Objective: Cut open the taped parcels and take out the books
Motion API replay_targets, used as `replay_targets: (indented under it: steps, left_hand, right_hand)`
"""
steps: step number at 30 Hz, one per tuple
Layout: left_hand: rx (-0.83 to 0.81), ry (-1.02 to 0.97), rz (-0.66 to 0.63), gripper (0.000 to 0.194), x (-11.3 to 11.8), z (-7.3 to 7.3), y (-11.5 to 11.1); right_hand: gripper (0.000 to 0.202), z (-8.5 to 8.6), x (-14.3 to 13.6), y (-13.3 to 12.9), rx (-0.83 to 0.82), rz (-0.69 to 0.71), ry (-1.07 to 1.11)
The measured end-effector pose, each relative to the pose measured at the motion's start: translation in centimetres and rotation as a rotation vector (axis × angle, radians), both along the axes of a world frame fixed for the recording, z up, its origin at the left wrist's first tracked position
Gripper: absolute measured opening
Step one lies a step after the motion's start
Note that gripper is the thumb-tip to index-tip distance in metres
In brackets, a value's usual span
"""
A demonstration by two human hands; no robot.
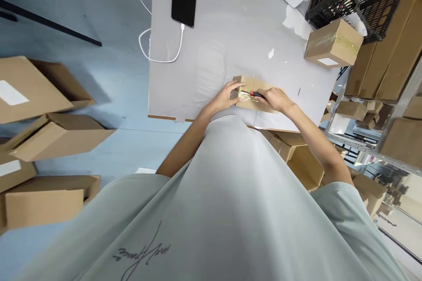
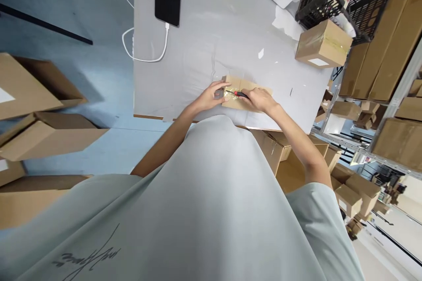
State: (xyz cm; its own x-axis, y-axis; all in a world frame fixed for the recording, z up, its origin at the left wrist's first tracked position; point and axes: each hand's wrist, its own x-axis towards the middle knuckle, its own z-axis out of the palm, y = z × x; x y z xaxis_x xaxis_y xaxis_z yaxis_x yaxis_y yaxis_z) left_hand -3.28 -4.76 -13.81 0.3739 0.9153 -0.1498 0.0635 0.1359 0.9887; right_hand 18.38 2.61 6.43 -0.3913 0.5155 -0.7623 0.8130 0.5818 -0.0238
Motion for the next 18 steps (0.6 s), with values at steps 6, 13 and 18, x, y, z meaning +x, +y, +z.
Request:
replay_targets:
  steps: [6, 13, 18]
  left_hand:
    - [-0.035, -0.047, 0.009, 0.073, 0.0, 0.0, 0.0]
    - [-0.048, -0.046, 0.024, 0.077, 0.2, -0.1, 0.1]
    - [-0.083, -0.041, 0.013, 0.079, 0.1, 0.0, 0.5]
  right_hand:
    - [0.053, 0.1, -0.6, 0.4, -0.015, 0.025, -0.067]
    - [0.055, -0.2, -1.1, 0.1, 0.025, 0.037, -0.096]
    - [0.055, -1.1, -2.0, -0.6, 0.077, 0.034, -0.061]
